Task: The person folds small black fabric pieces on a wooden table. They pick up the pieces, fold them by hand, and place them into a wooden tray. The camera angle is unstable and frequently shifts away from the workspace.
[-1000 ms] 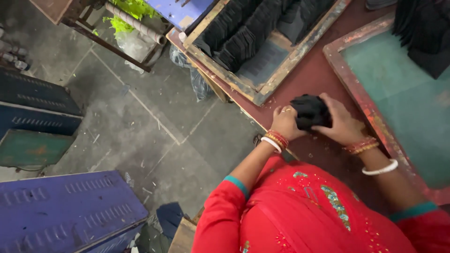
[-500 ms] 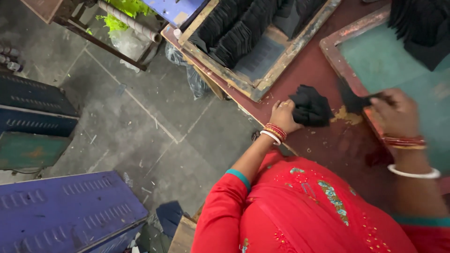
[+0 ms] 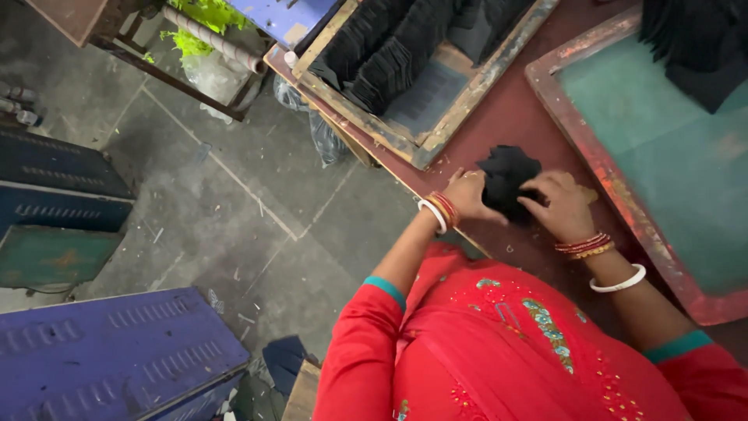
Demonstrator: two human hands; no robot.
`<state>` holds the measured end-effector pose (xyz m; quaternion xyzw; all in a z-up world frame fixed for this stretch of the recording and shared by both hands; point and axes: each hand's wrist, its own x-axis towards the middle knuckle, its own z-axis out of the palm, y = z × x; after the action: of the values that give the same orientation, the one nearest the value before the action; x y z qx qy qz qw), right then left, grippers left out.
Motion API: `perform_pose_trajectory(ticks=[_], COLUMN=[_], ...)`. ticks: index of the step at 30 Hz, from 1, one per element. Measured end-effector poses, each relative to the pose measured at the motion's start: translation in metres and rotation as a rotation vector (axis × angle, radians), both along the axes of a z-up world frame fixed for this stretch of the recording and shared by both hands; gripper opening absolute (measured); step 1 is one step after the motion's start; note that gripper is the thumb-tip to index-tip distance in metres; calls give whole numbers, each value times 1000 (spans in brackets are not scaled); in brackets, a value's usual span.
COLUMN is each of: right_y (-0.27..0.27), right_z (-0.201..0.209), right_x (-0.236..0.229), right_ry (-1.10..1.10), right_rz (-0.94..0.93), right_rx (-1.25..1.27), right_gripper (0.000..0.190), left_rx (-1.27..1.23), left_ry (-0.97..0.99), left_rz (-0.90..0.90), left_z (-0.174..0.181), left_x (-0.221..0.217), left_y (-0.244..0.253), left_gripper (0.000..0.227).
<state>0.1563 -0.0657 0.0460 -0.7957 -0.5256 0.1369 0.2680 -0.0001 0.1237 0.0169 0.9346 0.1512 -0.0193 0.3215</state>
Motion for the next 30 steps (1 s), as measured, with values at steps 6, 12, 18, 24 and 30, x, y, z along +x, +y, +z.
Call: perform_pose_trajectory(ticks=[6,12,18,24,30], right_y=[21,10,-12,-5,1], right_z=[11,15,-10,-11,-9], right_x=[15,4,5,-13,-3], right_ry=[185,126,242,493,227], right_rz=[56,131,137,67,75], right_rx=[97,133,110,215,117], right_gripper=[124,125,127,136,122], left_rx=[255,185,235,275,129], left_ry=[-90,-92,-117,-85,-76], left_rz=[124,149,160,228,229], left_z=[-33,11,12,-8,14], left_x=[-7,-23,-27,-2,-4], left_y=[-36,-47,-54,-57,-45], left_gripper=[84,81,108,108,119])
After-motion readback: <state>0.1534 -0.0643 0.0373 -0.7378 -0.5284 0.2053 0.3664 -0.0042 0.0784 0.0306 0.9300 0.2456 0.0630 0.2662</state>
